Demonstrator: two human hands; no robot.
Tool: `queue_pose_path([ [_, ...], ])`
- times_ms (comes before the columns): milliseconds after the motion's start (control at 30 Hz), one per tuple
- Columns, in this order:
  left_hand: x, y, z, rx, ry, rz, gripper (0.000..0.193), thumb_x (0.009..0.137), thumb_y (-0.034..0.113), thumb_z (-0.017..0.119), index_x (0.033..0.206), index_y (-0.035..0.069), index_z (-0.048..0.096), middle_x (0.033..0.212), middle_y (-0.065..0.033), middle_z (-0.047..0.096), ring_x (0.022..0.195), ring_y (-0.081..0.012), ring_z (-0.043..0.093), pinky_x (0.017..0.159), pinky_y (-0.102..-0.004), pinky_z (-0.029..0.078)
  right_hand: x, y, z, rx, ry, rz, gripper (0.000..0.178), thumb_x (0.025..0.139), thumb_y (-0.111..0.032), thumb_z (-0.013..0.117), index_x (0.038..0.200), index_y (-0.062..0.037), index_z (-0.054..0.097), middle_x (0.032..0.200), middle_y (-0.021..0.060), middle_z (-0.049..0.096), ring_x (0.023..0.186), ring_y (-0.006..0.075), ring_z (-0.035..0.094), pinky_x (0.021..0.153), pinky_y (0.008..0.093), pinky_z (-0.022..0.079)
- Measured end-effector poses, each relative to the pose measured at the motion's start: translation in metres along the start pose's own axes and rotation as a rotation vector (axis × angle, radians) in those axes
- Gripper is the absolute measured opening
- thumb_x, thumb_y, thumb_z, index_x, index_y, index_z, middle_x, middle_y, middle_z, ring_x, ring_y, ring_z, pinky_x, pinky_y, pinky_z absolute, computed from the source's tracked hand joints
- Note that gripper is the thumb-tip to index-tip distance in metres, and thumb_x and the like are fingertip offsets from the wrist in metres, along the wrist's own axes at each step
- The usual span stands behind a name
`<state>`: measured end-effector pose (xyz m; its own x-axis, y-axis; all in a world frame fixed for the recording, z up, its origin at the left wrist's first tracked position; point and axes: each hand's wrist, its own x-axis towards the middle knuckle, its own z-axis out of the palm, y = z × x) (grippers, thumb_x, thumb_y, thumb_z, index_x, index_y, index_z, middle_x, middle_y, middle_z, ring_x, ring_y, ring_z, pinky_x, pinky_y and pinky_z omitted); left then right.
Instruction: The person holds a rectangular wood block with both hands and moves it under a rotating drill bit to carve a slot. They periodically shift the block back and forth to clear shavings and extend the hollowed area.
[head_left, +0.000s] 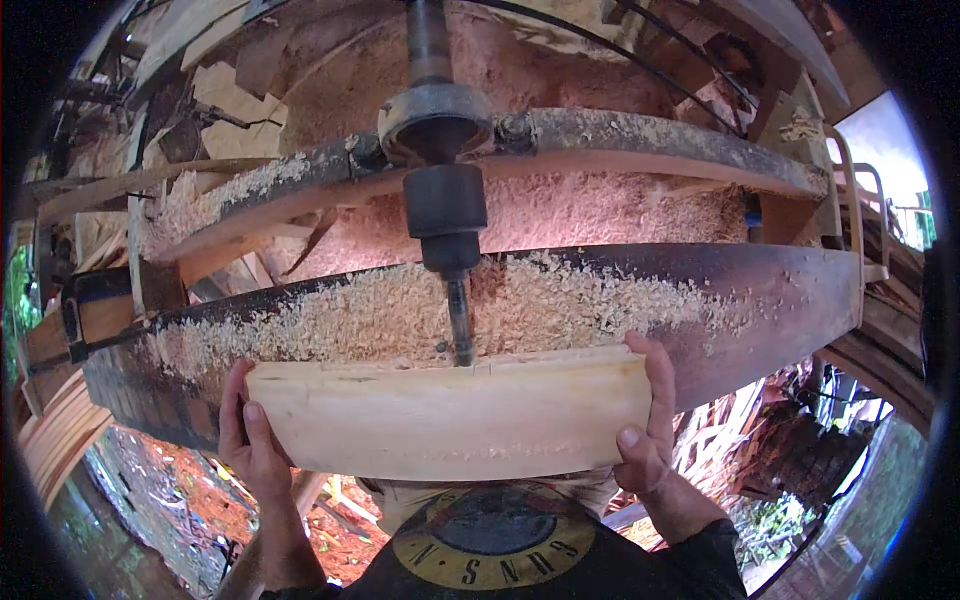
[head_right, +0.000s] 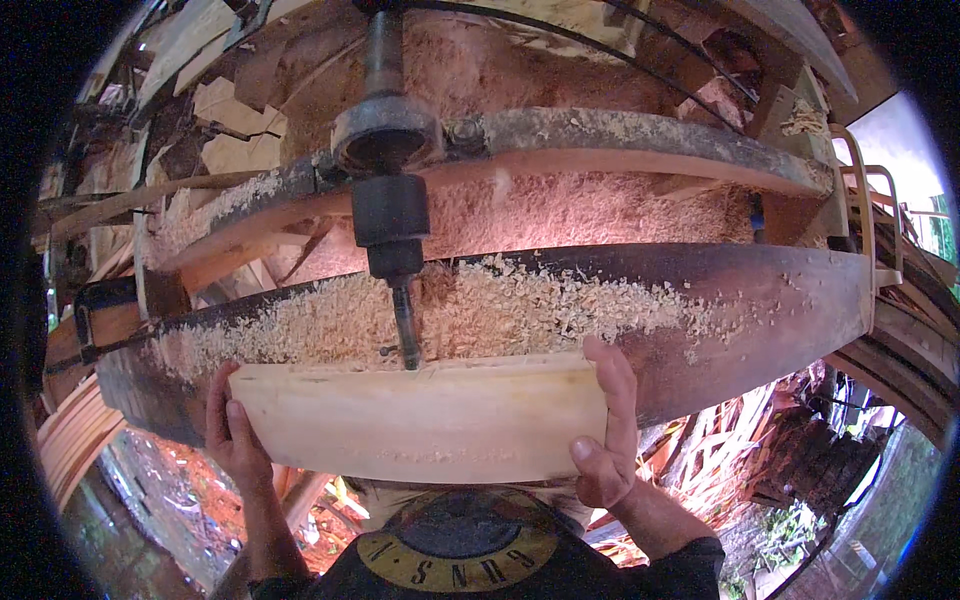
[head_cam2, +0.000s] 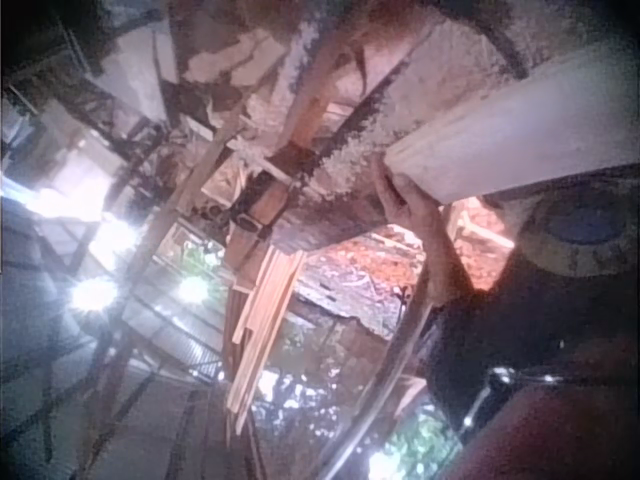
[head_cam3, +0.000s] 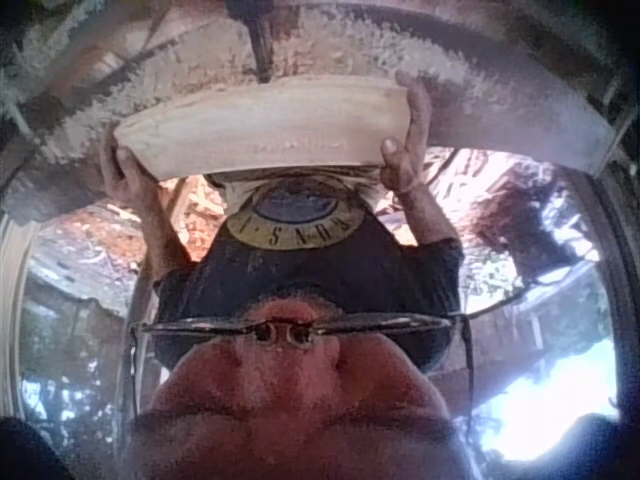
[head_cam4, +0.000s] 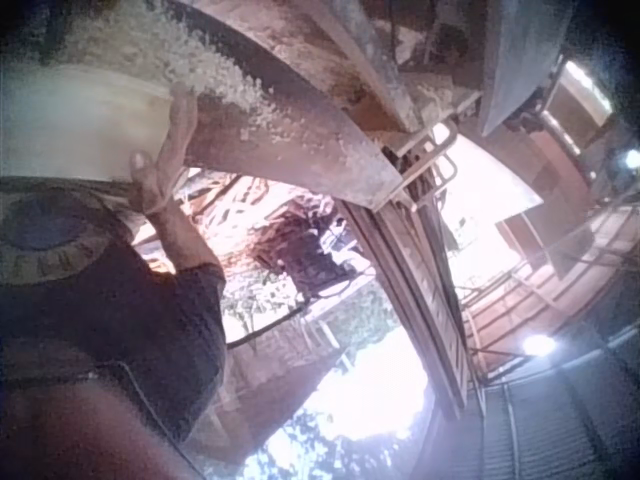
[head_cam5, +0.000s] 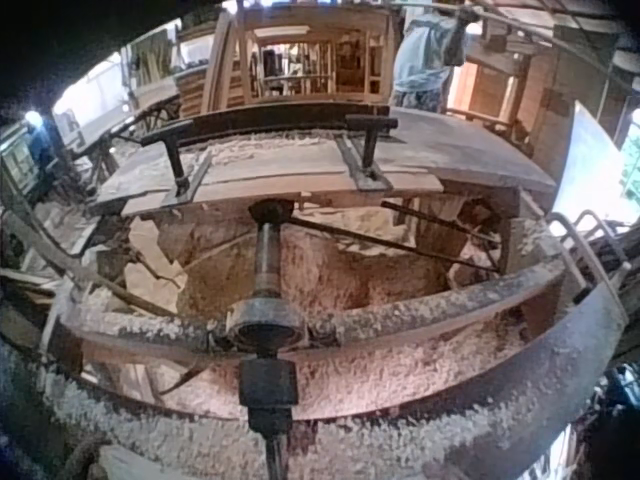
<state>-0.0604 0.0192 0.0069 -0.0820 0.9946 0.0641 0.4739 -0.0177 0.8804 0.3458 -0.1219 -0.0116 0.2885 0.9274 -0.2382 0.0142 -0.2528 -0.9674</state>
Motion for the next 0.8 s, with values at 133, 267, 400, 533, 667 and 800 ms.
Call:
queue_pose_path([
  [133,-0.002,0.004,0.001,0.007,-0.010,0.012,0.041,0.107,0.017,0.050,0.140,-0.006,0.057,0.138,-0.0173,0.062,0.125,-0.0272,0.059,0.109,-0.0403,0.046,0.007,-0.012,0.004,0.059,-0.034,0.011,0.102,0.084,-0.051,0.064,0.160,0.0032,0.025,0.151,0.0213,0.039,0.144,0.0293,0.032,0.121,0.0457,0.024],
  [267,-0.008,-0.005,-0.003,0.032,0.017,-0.010,0.041,0.107,0.017,0.050,0.139,-0.007,0.057,0.138,-0.0184,0.062,0.125,-0.0276,0.059,0.109,-0.0410,0.046,0.008,-0.028,0.017,0.286,-0.009,0.133,0.113,0.080,-0.052,0.071,0.161,0.0045,0.017,0.148,0.0204,0.042,0.138,0.0298,0.040,0.117,0.0454,0.030],
  [400,-0.008,0.001,-0.002,0.017,0.015,-0.006,0.041,0.107,0.017,0.049,0.139,-0.007,0.057,0.138,-0.0196,0.062,0.124,-0.0286,0.060,0.109,-0.0417,0.046,0.000,-0.017,0.008,0.217,0.008,0.141,0.116,0.078,-0.051,0.072,0.161,0.0059,0.015,0.147,0.0210,0.041,0.136,0.0287,0.043,0.115,0.0454,0.033],
  [533,0.001,0.002,0.001,-0.011,0.017,-0.022,0.041,0.107,0.018,0.050,0.138,-0.007,0.058,0.136,-0.0194,0.063,0.124,-0.0288,0.060,0.108,-0.0417,0.046,0.011,-0.019,0.009,0.221,-0.020,0.098,0.112,0.081,-0.050,0.071,0.160,0.0064,0.016,0.146,0.0205,0.043,0.136,0.0286,0.044,0.116,0.0453,0.034],
  [667,-0.007,-0.003,-0.002,0.122,0.018,0.014,0.042,0.107,0.019,0.050,0.138,-0.007,0.058,0.135,-0.0190,0.063,0.124,-0.0279,0.060,0.108,-0.0410,0.047,-0.006,-0.016,0.014,0.217,0.082,0.120,0.110,0.079,-0.054,0.071,0.159,0.0030,0.020,0.142,0.0194,0.047,0.130,0.0301,0.049,0.112,0.0468,0.039],
  [800,-0.008,0.004,0.001,-0.021,0.031,-0.037,0.043,0.106,0.020,0.050,0.139,-0.007,0.057,0.135,-0.0186,0.064,0.123,-0.0273,0.060,0.107,-0.0399,0.046,-0.004,-0.027,0.020,0.280,0.090,0.119,0.108,0.082,-0.052,0.070,0.159,0.0046,0.020,0.142,0.0214,0.047,0.131,0.0303,0.050,0.111,0.0471,0.041],
])
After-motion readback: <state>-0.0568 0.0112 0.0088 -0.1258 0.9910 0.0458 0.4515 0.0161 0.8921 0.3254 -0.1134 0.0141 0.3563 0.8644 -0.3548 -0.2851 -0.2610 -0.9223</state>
